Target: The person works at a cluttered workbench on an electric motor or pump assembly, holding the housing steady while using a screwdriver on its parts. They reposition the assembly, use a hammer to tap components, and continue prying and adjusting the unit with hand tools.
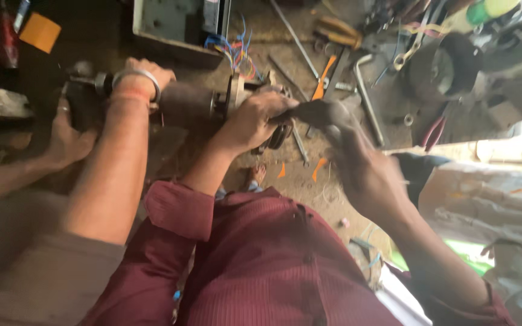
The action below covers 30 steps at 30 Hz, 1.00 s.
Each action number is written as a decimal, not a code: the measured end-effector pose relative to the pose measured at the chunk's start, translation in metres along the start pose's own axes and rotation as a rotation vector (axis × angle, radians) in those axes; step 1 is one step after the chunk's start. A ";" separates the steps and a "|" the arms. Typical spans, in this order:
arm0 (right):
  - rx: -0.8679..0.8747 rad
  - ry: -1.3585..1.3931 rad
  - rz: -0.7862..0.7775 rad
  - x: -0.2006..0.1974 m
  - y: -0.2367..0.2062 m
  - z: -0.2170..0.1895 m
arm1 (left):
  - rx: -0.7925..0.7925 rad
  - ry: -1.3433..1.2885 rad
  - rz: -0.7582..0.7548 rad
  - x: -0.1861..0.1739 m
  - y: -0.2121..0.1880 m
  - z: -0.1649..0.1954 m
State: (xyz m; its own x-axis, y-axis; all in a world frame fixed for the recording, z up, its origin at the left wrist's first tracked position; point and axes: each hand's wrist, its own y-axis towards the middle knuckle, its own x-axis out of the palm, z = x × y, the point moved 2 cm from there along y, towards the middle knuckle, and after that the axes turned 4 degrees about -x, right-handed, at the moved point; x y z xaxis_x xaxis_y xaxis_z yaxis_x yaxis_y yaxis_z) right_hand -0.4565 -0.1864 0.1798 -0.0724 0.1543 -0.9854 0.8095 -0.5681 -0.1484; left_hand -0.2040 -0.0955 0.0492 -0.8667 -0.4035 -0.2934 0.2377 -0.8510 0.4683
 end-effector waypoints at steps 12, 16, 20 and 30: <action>-0.026 0.333 0.055 -0.022 0.006 -0.027 | 0.029 0.065 0.005 0.004 -0.005 -0.008; -0.074 1.087 0.170 -0.035 -0.010 -0.017 | 0.065 0.029 0.031 0.003 -0.003 -0.006; -0.278 -0.038 0.328 -0.023 -0.001 -0.029 | 0.045 0.041 0.007 0.001 -0.001 -0.005; -0.162 0.354 0.216 0.004 -0.005 -0.017 | 0.036 0.034 0.015 0.003 -0.009 -0.001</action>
State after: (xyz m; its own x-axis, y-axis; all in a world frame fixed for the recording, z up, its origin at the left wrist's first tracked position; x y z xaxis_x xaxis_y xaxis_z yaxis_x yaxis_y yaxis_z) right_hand -0.4509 -0.1697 0.1783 0.2896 0.3295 -0.8986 0.8668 -0.4884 0.1002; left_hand -0.2087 -0.0893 0.0431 -0.8475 -0.4277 -0.3143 0.2336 -0.8324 0.5026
